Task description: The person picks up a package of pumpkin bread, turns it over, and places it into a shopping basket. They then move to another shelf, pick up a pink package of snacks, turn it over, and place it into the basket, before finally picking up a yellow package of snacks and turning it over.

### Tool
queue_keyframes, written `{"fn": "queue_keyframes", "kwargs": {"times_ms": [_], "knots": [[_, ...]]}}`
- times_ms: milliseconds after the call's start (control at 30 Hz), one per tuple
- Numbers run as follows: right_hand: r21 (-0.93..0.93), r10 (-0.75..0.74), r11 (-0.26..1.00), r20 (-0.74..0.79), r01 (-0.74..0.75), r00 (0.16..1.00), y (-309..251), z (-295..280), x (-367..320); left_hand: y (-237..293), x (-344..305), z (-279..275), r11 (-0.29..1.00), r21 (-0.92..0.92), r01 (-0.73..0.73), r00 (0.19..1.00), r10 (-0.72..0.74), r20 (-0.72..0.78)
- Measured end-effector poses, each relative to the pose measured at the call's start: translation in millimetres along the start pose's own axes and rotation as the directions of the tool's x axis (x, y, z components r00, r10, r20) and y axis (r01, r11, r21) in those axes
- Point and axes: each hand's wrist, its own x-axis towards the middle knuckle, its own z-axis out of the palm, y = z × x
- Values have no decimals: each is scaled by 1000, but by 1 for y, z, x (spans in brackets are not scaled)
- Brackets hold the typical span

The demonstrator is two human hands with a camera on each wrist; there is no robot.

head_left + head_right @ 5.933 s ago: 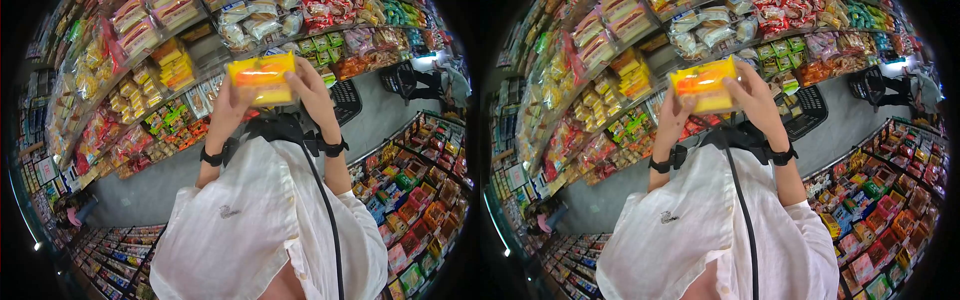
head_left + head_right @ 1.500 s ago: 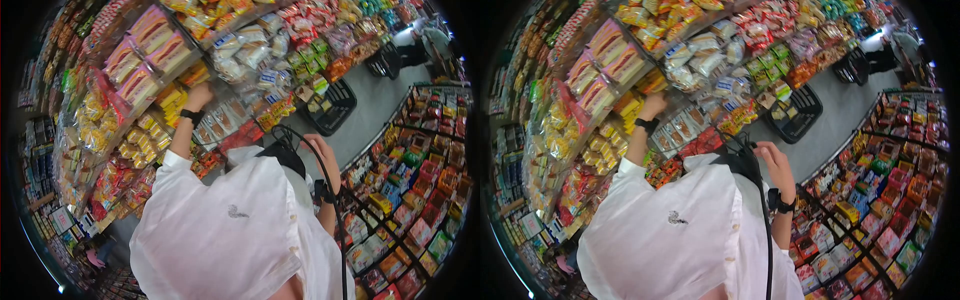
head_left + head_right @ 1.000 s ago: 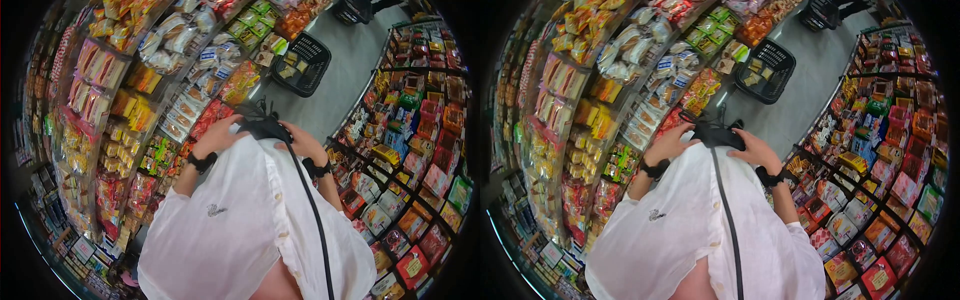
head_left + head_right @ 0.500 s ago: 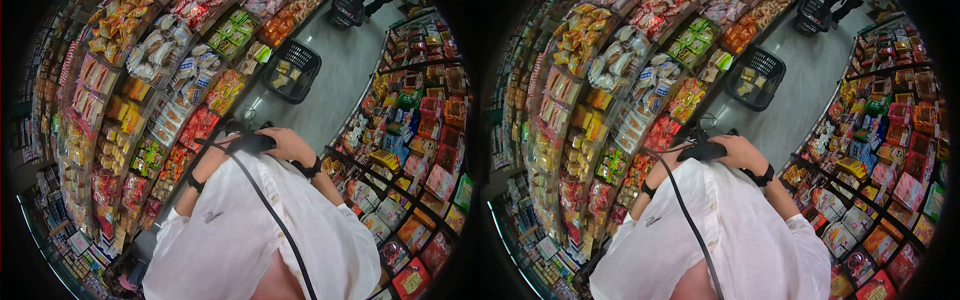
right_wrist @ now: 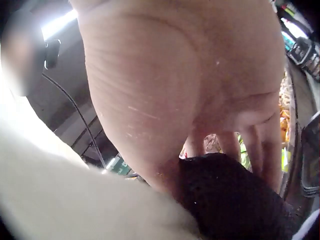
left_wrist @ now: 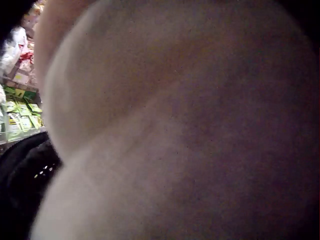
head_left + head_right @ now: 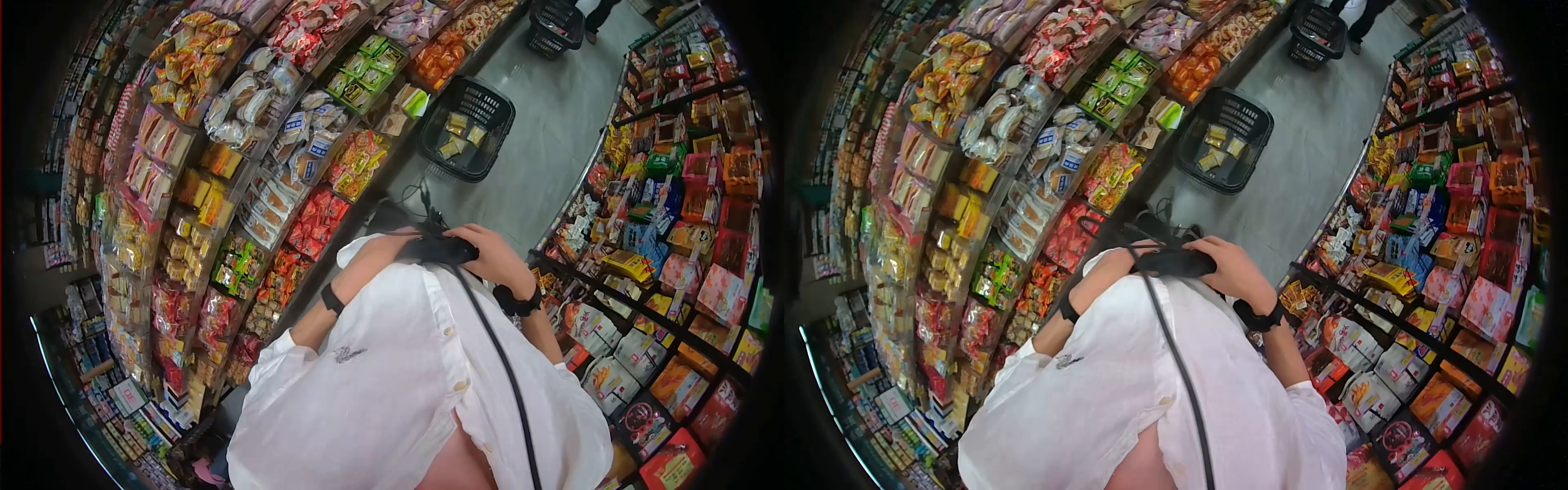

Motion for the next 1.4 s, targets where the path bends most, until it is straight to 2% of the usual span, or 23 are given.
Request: {"fn": "queue_keyframes", "kwargs": {"times_ms": [33,67,133,167,267,367,467,600,700,800,900,1000,1033,1067,1100,1133,1200,1233,1333,1400], "knots": [[39,36,999,-2,-35,999,-4,-3,-5,-12,2,5,991,70,-118,990,122,-68],[41,4,999,-52,-2,999,-3,-1,-7,-21,1,8,991,73,-115,990,120,-71],[48,-58,997,-146,65,988,-2,12,-6,-11,-2,0,992,77,-99,992,105,-76],[57,-68,995,-152,78,986,-4,13,-4,-5,-3,-7,996,66,-55,998,58,-39],[76,-94,991,-176,109,980,4,24,7,-10,-6,-8,998,52,41,996,-37,-76],[130,-78,987,-133,95,988,13,27,16,-17,-2,-10,998,43,53,997,-50,-59],[146,-63,985,-157,87,986,21,30,21,-24,9,-18,997,31,67,998,-67,-14],[82,-35,996,-112,44,993,35,37,39,-33,15,-28,991,41,127,991,-129,45],[69,-35,997,-67,40,997,30,37,55,-48,10,-34,990,28,141,989,-142,28],[72,-40,997,4,39,999,25,34,71,-75,15,-50,983,-10,182,974,-179,140],[123,-37,992,57,30,998,25,35,88,-75,25,-78,901,-110,419,875,-369,315],[175,-41,984,75,28,996,28,36,109,-139,28,-82,926,-231,299,932,-232,279],[174,-32,985,71,19,997,25,34,115,-135,32,-96,919,-259,299,928,-217,302],[173,-20,985,67,8,998,23,33,121,-137,38,-105,901,-261,347,918,-269,292],[179,-42,983,60,31,997,20,34,128,-150,43,-109,921,-275,275,942,-200,269],[199,-8,980,97,-11,995,17,34,134,-162,47,-113,936,-290,202,960,-130,248],[236,57,967,172,-98,983,9,29,148,-173,55,-119,917,-351,190,963,-106,247],[228,21,972,122,-49,992,13,33,154,-174,58,-123,904,-382,189,964,-97,249],[424,228,867,126,-261,965,4,31,172,-173,66,-141,885,-423,195,958,-78,277],[385,238,890,66,-245,969,5,34,186,-186,70,-144,859,-466,214,949,-71,306]]}}
